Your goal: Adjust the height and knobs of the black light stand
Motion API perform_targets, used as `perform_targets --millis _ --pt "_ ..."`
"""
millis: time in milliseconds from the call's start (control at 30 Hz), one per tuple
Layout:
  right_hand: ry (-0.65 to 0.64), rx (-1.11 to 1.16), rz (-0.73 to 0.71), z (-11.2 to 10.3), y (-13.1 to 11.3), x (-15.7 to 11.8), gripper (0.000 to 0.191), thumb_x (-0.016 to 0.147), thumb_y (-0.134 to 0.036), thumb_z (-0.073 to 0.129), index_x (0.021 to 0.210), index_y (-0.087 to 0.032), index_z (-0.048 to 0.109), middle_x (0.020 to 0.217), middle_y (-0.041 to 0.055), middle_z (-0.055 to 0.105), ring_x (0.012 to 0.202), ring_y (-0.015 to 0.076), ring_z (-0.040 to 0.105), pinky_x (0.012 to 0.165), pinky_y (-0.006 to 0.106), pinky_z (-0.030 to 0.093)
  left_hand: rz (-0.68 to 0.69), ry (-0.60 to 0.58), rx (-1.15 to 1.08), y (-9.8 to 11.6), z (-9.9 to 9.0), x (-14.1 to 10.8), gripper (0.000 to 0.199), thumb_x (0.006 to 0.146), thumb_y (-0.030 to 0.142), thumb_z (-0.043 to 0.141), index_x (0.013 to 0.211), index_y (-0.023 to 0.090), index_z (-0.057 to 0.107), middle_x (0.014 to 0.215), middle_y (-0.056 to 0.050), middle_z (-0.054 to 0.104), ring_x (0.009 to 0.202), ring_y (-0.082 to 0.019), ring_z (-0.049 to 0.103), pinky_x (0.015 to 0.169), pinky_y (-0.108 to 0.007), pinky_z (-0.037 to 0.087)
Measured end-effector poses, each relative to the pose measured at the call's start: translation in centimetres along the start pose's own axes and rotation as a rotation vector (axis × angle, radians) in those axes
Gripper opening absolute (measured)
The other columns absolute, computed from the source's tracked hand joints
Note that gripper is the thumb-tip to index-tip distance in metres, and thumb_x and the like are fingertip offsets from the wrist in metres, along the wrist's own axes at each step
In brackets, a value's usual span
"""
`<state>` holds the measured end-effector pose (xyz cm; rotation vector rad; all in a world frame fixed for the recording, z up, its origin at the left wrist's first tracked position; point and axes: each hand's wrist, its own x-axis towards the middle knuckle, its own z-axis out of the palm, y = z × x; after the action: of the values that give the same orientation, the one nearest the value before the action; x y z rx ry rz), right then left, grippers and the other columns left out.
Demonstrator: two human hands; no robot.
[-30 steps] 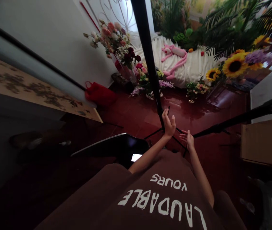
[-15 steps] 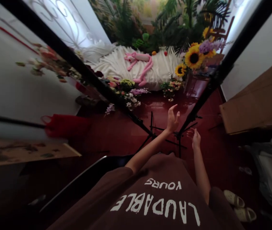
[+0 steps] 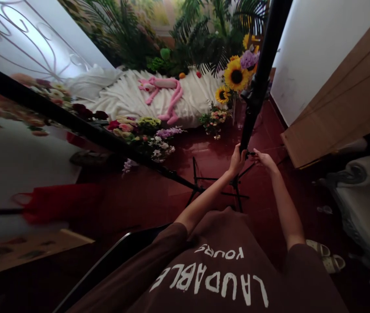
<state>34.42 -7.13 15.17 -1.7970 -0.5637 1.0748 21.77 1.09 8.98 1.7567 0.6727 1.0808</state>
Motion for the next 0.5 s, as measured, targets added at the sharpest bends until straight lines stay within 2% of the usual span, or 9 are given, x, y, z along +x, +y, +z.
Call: perform_targets --millis 100,267,400,500 --pt "-0.006 0.051 0.083 -0.4 -0.3 0.0 0.031 0.087 -0.045 0.072 0.083 -0.014 0.074 0.076 0.0073 0.076 0.052 0.0078 0.059 0.051 0.018 0.051 -0.024 -0.003 0.040 -0.3 0.2 0.2 0.035 0.101 0.043 0.043 0.127 0.021 0.050 0.108 -0.010 0.068 0.098 -0.019 0.067 0.089 -0.034 0.053" --pt "-0.067 0.106 0.014 -1.3 -0.2 0.9 0.019 0.075 -0.030 0.083 0.079 -0.014 0.075 0.077 0.0066 0.076 0.063 0.0107 0.064 0.065 0.024 0.055 0.011 0.010 0.065 -0.3 0.1 0.4 0.031 0.100 0.042 0.044 0.121 0.020 0.052 0.102 -0.010 0.069 0.091 -0.019 0.068 0.084 -0.034 0.053" --pt "-0.070 0.166 -0.091 -1.5 0.3 1.6 0.028 0.059 -0.019 0.090 0.081 -0.016 0.073 0.077 0.0024 0.075 0.070 0.0131 0.067 0.076 0.030 0.055 0.023 0.035 0.056 -0.2 0.2 0.4 0.029 0.100 0.043 0.044 0.117 0.021 0.053 0.101 -0.009 0.068 0.090 -0.018 0.067 0.083 -0.032 0.053" --pt "-0.055 0.195 -0.205 -0.8 0.7 1.9 0.034 0.049 -0.018 0.093 0.075 -0.017 0.071 0.075 0.0005 0.074 0.073 0.0145 0.068 0.083 0.034 0.056 0.023 0.042 0.052 -0.1 0.3 0.4 0.027 0.100 0.041 0.045 0.116 0.021 0.054 0.098 -0.008 0.068 0.088 -0.017 0.067 0.083 -0.032 0.053"
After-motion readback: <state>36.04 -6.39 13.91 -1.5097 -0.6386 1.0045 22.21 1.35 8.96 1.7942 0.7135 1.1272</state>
